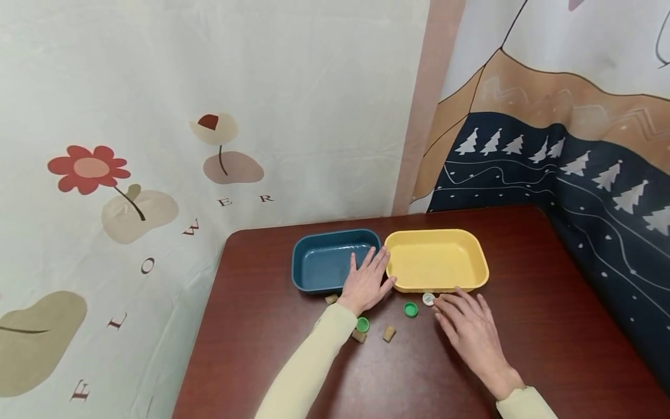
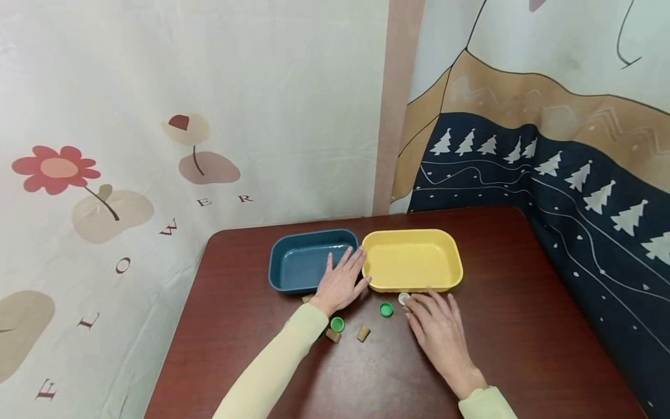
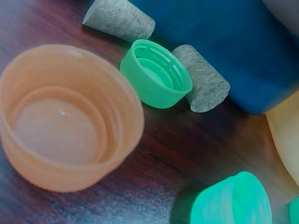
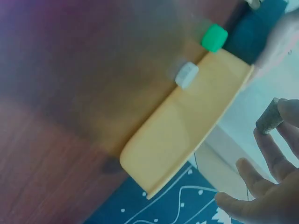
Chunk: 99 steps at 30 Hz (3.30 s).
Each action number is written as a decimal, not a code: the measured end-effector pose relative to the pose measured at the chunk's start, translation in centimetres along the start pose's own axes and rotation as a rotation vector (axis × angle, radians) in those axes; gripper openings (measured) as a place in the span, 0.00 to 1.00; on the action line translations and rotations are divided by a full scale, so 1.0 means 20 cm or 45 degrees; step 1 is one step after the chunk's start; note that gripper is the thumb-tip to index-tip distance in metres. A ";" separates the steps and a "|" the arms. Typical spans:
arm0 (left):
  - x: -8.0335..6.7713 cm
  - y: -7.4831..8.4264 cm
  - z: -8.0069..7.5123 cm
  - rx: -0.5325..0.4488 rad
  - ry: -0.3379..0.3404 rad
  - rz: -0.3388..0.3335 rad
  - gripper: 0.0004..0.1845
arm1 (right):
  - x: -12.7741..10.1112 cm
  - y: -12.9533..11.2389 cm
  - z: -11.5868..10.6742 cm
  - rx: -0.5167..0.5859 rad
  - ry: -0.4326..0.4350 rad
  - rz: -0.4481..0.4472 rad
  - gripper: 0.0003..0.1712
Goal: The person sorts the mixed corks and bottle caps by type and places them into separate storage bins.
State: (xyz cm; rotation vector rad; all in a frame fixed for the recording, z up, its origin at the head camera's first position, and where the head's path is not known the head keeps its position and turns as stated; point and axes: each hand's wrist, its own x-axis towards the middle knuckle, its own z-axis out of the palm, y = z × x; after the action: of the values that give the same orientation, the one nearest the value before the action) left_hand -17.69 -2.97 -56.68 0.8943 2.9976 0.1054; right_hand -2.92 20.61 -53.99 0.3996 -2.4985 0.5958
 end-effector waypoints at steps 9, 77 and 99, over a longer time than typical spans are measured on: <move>0.00 0.00 -0.01 -0.043 -0.029 -0.010 0.38 | 0.13 0.08 -0.01 0.035 0.044 0.117 0.20; -0.18 0.03 -0.06 0.027 0.393 0.265 0.31 | 0.19 0.59 0.03 -0.032 -0.578 0.579 0.50; -0.50 0.22 0.00 0.167 0.061 0.347 0.46 | 0.19 0.59 0.04 -0.001 -0.588 0.589 0.50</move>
State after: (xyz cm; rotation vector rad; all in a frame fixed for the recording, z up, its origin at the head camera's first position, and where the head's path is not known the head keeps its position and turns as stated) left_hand -6.86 -4.85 -56.44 1.3285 2.9348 -0.0698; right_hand -10.99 29.71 -56.27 -0.0631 -3.0652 0.7443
